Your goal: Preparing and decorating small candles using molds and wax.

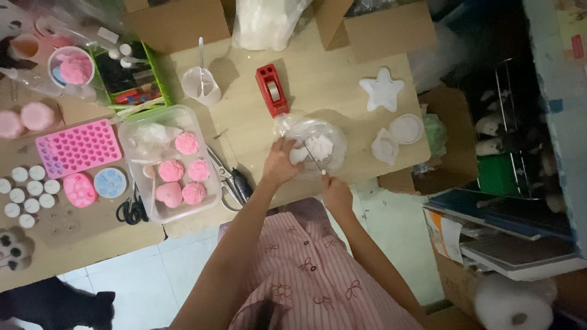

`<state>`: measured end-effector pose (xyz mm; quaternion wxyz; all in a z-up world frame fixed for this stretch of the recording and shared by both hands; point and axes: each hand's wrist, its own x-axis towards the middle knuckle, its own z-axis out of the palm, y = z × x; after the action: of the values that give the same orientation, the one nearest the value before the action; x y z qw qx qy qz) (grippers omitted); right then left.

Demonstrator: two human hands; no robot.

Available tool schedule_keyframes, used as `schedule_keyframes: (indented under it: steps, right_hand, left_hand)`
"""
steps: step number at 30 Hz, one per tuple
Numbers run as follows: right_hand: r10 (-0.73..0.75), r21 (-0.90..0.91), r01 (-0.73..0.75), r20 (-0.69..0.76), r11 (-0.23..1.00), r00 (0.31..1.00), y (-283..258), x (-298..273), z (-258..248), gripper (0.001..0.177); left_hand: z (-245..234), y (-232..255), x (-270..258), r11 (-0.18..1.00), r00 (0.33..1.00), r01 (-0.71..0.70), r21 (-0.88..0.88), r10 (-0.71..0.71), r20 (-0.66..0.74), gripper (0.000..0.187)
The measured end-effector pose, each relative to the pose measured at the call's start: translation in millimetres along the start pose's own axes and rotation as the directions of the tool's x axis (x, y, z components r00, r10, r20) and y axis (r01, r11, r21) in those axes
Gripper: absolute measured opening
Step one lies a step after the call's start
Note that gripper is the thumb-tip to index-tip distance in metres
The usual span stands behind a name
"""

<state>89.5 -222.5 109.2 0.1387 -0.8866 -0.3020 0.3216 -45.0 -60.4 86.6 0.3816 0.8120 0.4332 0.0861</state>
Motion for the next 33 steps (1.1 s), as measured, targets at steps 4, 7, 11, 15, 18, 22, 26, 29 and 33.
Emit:
schedule_keyframes:
  steps: [4, 7, 11, 15, 18, 22, 26, 29, 33]
  right_hand:
    - [-0.030, -0.010, 0.030, 0.015, 1.000, 0.999, 5, 15, 19, 0.067]
    - [-0.055, 0.002, 0.055, -0.036, 0.998, 0.998, 0, 17, 25, 0.064]
    - [-0.035, 0.059, 0.039, -0.057, 0.997, 0.998, -5, 12, 30, 0.060]
    - [0.019, 0.080, -0.020, 0.017, 0.997, 1.000, -2, 10, 40, 0.062]
    - [0.030, 0.096, -0.032, 0.017, 0.995, 0.999, -2, 13, 42, 0.062]
    - [0.034, 0.080, -0.033, -0.010, 0.996, 0.999, 5, 21, 59, 0.061]
    - [0.076, 0.106, -0.077, 0.010, 0.991, 0.997, 13, 33, 78, 0.060]
    - [0.102, 0.133, -0.105, 0.030, 0.985, 0.994, 23, 26, 92, 0.059]
    - [0.118, 0.105, -0.115, -0.025, 0.988, 0.993, 15, 40, 96, 0.056]
  left_hand:
    - [14, -9, 15, 0.985, 0.986, 0.033, -0.167, -0.059, -0.153, 0.056]
    - [17, -1, 29, 0.919, 0.956, 0.193, -0.344, -0.256, -0.146, 0.045]
    - [46, -14, 46, 0.877, 0.905, 0.326, -0.354, -0.397, -0.150, 0.050]
    - [49, -10, 58, 0.842, 0.846, 0.479, -0.250, -0.518, -0.123, 0.048]
    - [61, -12, 63, 0.819, 0.814, 0.532, -0.215, -0.565, -0.138, 0.046]
    - [60, -5, 64, 0.793, 0.785, 0.567, -0.225, -0.602, -0.145, 0.045]
    - [56, 4, 66, 0.769, 0.757, 0.618, -0.164, -0.638, -0.141, 0.044]
    - [49, 19, 57, 0.751, 0.740, 0.654, -0.089, -0.660, -0.130, 0.046]
    - [40, 23, 75, 0.708, 0.702, 0.704, -0.058, -0.705, -0.102, 0.051]
